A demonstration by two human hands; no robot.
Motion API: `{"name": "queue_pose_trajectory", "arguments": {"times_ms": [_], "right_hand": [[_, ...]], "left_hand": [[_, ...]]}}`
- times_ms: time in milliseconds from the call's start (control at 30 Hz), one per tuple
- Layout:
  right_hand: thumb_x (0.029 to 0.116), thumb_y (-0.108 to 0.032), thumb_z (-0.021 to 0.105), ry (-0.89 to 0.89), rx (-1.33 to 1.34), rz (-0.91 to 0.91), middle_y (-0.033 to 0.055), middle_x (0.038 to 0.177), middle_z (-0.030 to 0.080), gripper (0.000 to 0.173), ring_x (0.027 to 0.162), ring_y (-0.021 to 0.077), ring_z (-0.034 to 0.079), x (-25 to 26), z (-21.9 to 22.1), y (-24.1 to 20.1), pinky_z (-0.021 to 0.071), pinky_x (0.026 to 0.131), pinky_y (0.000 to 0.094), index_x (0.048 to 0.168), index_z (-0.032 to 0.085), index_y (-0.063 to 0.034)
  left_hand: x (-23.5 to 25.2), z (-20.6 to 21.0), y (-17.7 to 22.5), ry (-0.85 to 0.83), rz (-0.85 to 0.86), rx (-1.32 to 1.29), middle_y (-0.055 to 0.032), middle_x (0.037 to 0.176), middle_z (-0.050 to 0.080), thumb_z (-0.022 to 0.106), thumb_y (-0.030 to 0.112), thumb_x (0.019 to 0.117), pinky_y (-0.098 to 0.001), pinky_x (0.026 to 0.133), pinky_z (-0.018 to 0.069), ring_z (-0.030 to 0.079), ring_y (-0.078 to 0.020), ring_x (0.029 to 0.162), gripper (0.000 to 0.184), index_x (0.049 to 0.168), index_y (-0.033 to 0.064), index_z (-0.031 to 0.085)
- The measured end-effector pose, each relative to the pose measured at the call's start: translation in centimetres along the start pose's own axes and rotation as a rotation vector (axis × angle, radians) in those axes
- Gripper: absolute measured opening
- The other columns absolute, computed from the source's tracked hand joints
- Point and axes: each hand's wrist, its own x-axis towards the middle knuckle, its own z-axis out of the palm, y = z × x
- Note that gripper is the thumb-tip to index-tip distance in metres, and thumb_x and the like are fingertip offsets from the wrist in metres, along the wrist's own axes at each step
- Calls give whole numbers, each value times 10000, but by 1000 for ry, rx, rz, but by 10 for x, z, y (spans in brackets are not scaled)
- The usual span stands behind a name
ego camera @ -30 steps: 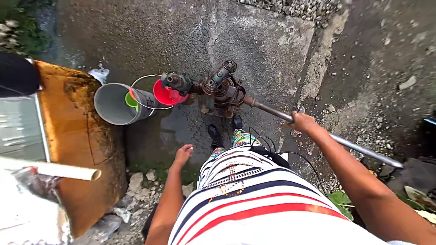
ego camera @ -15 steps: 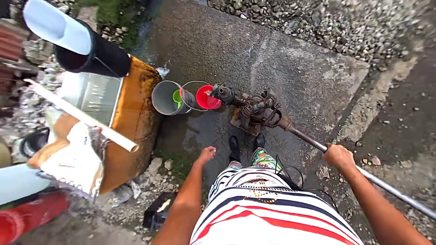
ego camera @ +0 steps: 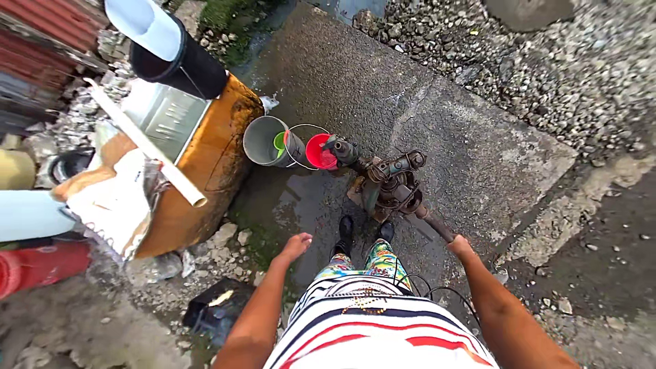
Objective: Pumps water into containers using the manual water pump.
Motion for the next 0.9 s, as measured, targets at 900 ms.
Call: {"name": "queue_pose_trajectory", "arguments": {"times_ms": [900], "right_hand": [[892, -212, 713, 225, -310, 40, 265, 1202, 694, 433, 1167, 455, 651, -153, -53, 10, 499, 944, 660, 1305, 667, -91]], "left_hand": [[37, -6, 1, -52, -28, -60, -182, 1246, 649, 470, 204, 1108, -385, 899, 527, 659, -225, 1005, 353, 1409, 42, 557]]}}
